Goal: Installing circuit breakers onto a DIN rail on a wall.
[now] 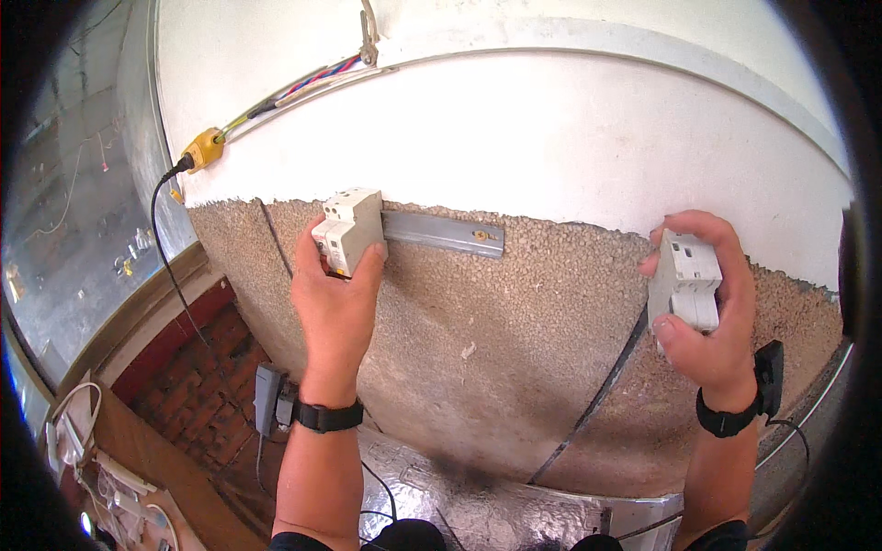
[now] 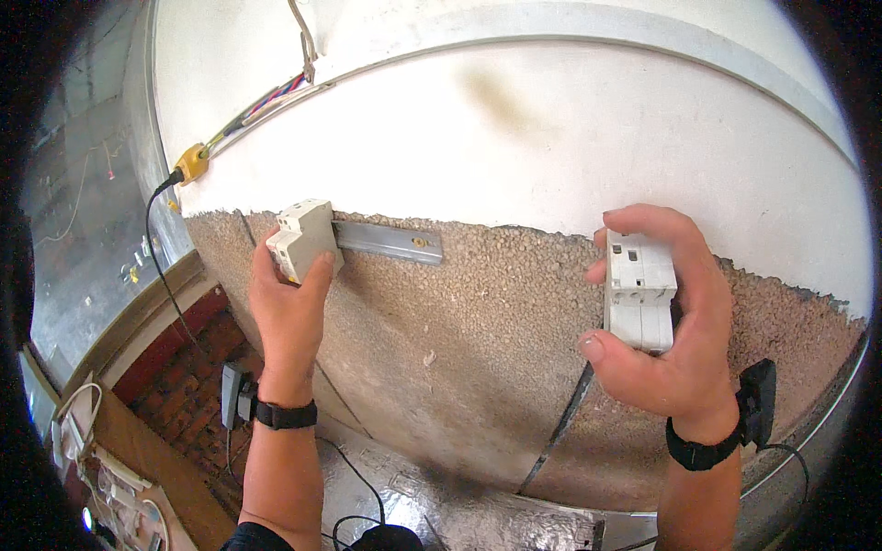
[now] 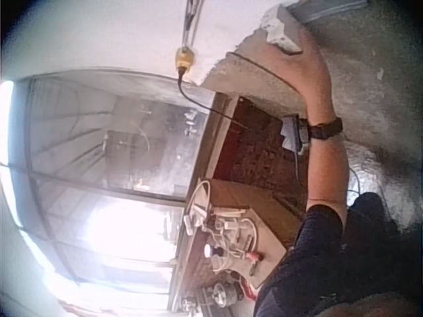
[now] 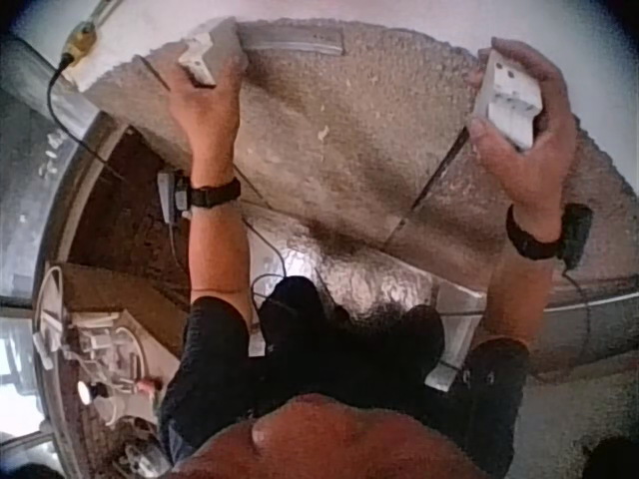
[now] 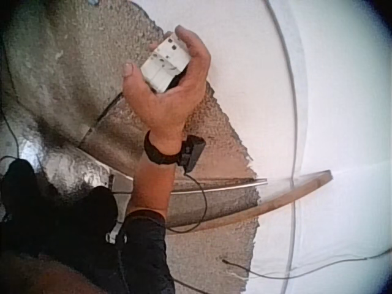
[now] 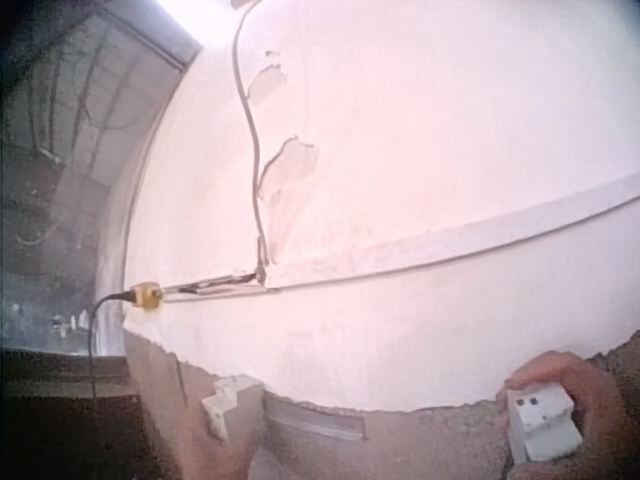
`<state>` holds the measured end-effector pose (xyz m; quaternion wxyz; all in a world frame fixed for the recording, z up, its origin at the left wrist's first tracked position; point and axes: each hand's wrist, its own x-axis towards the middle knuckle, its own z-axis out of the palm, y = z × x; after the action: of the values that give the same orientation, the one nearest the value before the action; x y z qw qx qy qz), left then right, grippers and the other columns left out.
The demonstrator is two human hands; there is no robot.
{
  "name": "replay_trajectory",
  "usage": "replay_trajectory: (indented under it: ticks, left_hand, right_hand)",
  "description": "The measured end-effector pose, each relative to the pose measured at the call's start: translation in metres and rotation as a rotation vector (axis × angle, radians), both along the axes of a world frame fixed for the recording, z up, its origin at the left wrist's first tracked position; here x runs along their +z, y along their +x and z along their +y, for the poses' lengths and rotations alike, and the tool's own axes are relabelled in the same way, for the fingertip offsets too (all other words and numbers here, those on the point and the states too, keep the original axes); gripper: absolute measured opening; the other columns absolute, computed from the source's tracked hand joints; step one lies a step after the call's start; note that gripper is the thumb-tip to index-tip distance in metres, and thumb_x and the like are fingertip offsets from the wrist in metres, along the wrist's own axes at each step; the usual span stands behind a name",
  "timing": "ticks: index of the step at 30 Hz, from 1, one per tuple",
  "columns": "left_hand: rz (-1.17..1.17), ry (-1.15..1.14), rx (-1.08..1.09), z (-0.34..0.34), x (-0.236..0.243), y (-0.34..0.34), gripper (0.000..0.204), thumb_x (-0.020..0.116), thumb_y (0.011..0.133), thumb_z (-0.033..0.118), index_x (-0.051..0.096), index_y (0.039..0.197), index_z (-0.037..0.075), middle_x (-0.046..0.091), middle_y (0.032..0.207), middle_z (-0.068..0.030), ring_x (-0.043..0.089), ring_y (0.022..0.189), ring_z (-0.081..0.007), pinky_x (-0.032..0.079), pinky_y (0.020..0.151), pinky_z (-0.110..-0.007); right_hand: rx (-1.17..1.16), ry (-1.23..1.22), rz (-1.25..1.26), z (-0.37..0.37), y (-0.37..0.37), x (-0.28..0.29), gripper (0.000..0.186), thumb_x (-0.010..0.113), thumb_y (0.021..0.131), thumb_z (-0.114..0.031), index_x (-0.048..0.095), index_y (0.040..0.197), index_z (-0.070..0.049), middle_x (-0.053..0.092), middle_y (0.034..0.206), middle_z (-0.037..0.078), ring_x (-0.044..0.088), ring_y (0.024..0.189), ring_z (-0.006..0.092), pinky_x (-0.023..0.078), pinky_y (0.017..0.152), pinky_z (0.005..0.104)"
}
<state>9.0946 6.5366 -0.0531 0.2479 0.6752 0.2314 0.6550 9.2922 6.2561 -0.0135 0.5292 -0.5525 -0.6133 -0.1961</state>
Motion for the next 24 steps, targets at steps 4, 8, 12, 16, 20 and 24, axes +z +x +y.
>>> replay_trajectory:
  ticks: [4, 8, 12, 16, 20, 24]
  left_hand:
    - [0.05, -0.023, -0.033, 0.002, 0.003, 0.0, 0.059, 0.077, 0.083, 0.011, 0.052, 0.133, -0.004, 0.068, 0.112, -0.0132, 0.065, 0.099, -0.0175, 0.053, 0.085, -0.031]
    - [0.039, -0.01, -0.048, 0.002, 0.002, 0.002, 0.056, 0.076, 0.083, 0.011, 0.052, 0.132, -0.004, 0.067, 0.114, -0.0129, 0.064, 0.1, -0.0175, 0.053, 0.086, -0.032]
    - [-0.01, 0.037, 0.079, -0.002, -0.001, 0.005, 0.054, 0.077, 0.083, 0.013, 0.053, 0.129, -0.005, 0.066, 0.115, -0.0151, 0.063, 0.102, -0.0202, 0.051, 0.088, -0.035]
    - [0.04, -0.004, 0.189, -0.004, 0.004, 0.008, 0.05, 0.075, 0.084, 0.014, 0.054, 0.125, -0.005, 0.065, 0.111, -0.0177, 0.063, 0.101, -0.0237, 0.05, 0.089, -0.036]
    - [-0.005, 0.026, 0.136, 0.006, 0.0, -0.002, 0.047, 0.075, 0.086, 0.016, 0.054, 0.122, -0.006, 0.065, 0.111, -0.0177, 0.063, 0.101, -0.0254, 0.049, 0.089, -0.037]
    - [-0.212, -0.199, -0.107, 0.011, -0.003, -0.012, 0.037, 0.067, 0.095, 0.02, 0.055, 0.123, -0.001, 0.065, 0.11, -0.0154, 0.065, 0.1, -0.0222, 0.054, 0.083, -0.035]
  right_hand:
    - [0.001, 0.009, 0.008, -0.002, 0.001, -0.001, 0.07, 0.073, 0.063, -0.011, 0.054, 0.13, -0.004, 0.06, 0.111, 0.01, 0.065, 0.095, 0.0169, 0.05, 0.085, 0.0313]
    - [0.005, -0.014, 0.071, -0.002, -0.002, 0.0, 0.07, 0.074, 0.063, -0.01, 0.054, 0.13, -0.005, 0.059, 0.112, 0.009, 0.065, 0.097, 0.0167, 0.05, 0.086, 0.0312]
    - [0.044, -0.003, 0.109, -0.001, -0.004, 0.0, 0.069, 0.074, 0.063, -0.006, 0.055, 0.13, -0.006, 0.059, 0.112, 0.009, 0.065, 0.098, 0.0164, 0.051, 0.086, 0.0307]
    - [0.024, -0.013, 0.083, 0.0, -0.001, -0.002, 0.068, 0.074, 0.064, -0.005, 0.055, 0.129, -0.006, 0.06, 0.112, 0.008, 0.065, 0.098, 0.0163, 0.052, 0.085, 0.0303]
    - [0.015, -0.006, 0.064, -0.003, -0.002, -0.004, 0.067, 0.075, 0.064, -0.006, 0.055, 0.129, -0.005, 0.06, 0.113, 0.007, 0.065, 0.097, 0.0161, 0.052, 0.085, 0.0301]
    - [0.022, -0.001, 0.059, 0.0, -0.002, -0.001, 0.065, 0.075, 0.066, -0.005, 0.056, 0.127, -0.005, 0.06, 0.113, 0.008, 0.065, 0.098, 0.0157, 0.052, 0.085, 0.03]
